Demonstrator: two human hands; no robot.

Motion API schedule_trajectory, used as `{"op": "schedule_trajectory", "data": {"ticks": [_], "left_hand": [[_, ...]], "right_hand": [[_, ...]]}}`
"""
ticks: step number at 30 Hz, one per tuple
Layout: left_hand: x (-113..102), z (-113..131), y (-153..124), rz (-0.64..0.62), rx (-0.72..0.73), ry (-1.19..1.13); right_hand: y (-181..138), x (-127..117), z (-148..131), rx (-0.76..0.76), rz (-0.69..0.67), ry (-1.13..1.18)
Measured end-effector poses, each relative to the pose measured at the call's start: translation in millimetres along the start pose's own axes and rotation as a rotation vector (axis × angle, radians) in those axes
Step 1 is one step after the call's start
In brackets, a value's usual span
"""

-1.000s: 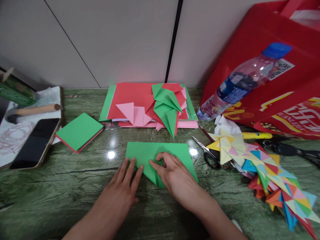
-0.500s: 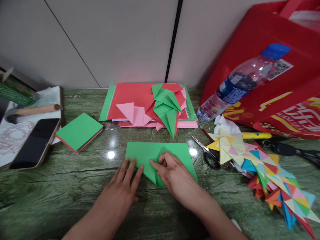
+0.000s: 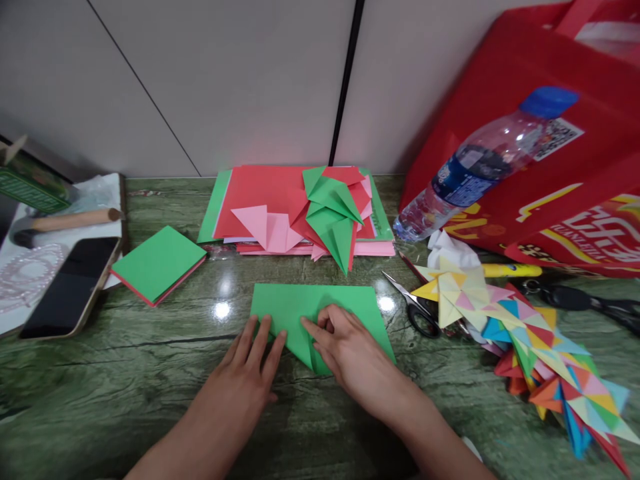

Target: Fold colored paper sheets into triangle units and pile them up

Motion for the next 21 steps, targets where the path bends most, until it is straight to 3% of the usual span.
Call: {"op": "schedule_trajectory", "data": {"ticks": [7,21], "left_hand": [[-3.4,1.3,1.9,-0.043,-0.007,0.009],[-2.1,1.7,2.6,-0.011,-0.011,0.000]], "right_hand": [[-0.5,0.5,0.4,-0.002,0.015,0.011],[-0.1,0.8,1.7,0.003,0.014,0.024]]}}
Point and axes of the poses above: each hand's wrist, its own y-axis towards the middle knuckle, its own x-axis out of the palm, z = x × y, the point moved 5 cm from there along y, towards the middle knuckle, and after that the axes turned 11 degrees about -z, right-handed, at the moved point
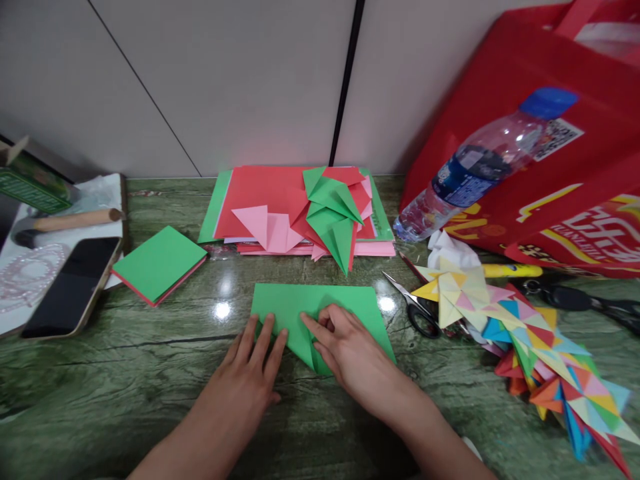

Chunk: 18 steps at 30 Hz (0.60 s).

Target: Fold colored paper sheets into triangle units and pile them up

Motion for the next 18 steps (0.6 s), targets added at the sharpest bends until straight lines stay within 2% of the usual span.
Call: {"op": "schedule_trajectory", "data": {"ticks": [7,18], "left_hand": [[-0.5,1.4,-2.5,0.032,0.014,0.012],[-2.5,1.1,-3.1,0.069,0.047,0.136]], "right_hand": [[0.6,1.7,-0.2,0.005,-0.027,-0.013],[0.2,0.0,-1.3,-0.008,0.016,-0.009]]}}
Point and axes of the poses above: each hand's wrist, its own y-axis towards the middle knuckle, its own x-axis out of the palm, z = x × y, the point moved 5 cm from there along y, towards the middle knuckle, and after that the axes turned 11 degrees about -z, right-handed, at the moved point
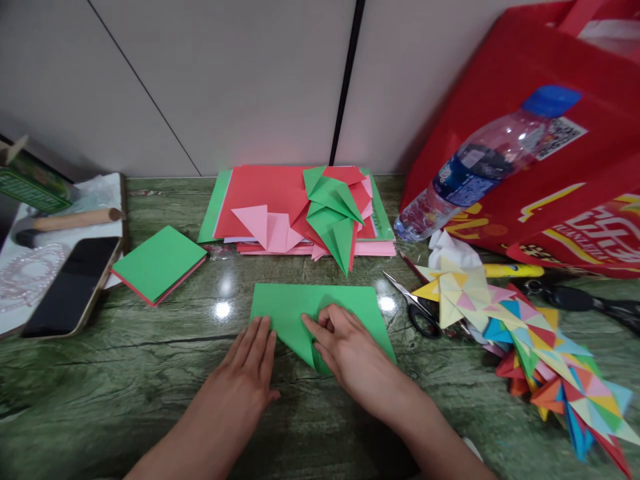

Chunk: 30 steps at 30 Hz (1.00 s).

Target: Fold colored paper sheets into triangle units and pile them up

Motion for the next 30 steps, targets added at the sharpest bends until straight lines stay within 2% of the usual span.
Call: {"op": "schedule_trajectory", "data": {"ticks": [9,18,26,30], "left_hand": [[2,1,0,-0.007,-0.027,-0.033],[5,-4,0,-0.018,0.013,-0.039],[-9,-17,6,-0.145,-0.030,-0.082],[-11,-26,9,-0.218,-0.074,-0.184]], "right_hand": [[0,1,1,0.015,-0.023,0.017],[1,2,1,0.034,-0.060,0.020],[1,6,4,-0.002,-0.040,0.016],[2,8,5,0.006,-0.047,0.008]]}}
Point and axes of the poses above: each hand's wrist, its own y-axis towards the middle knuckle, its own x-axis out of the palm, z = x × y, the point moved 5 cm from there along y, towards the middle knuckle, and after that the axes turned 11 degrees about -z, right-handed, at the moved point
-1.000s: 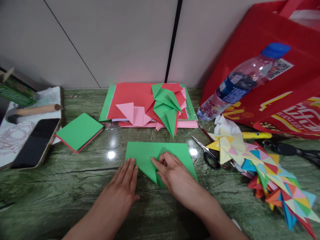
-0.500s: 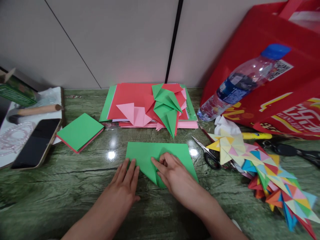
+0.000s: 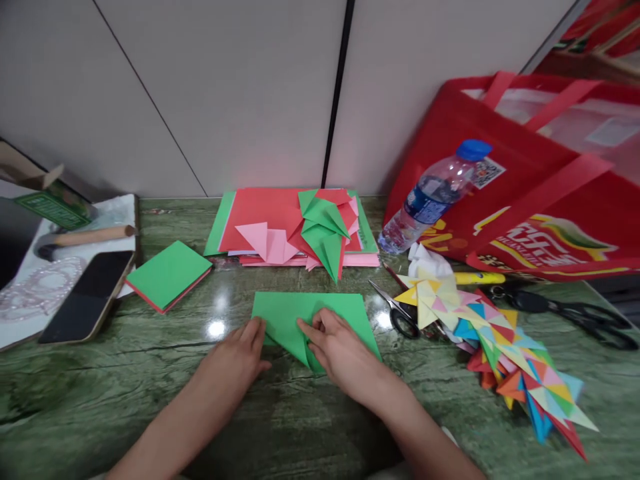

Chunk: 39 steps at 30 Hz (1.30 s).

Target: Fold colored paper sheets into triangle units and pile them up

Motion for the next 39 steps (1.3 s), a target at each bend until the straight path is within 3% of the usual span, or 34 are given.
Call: {"op": "schedule_trajectory", "data": {"ticks": [9,18,22,28,39], "left_hand": [[-3,4,1,0.110,0.066,0.029],[4,30,-10,-0.104,0.020,0.196],[10,30,-13,-0.140,-0.023,0.089],[22,29,-6,-0.209,0.086,-0.018],[29,26,-3,-0.218,0.055,-0.017]], "right_hand": [[3,-4,-5,0.019,-0.068,-0.070],[4,-6,-8,0.027,-0.069,-0.063],[4,-7,-9,0.017,-0.063,-0.059],[7,-6,-5,0.008,-0.057,-0.069],[9,-6,-5,0.070,-0.019,-0.074]]}}
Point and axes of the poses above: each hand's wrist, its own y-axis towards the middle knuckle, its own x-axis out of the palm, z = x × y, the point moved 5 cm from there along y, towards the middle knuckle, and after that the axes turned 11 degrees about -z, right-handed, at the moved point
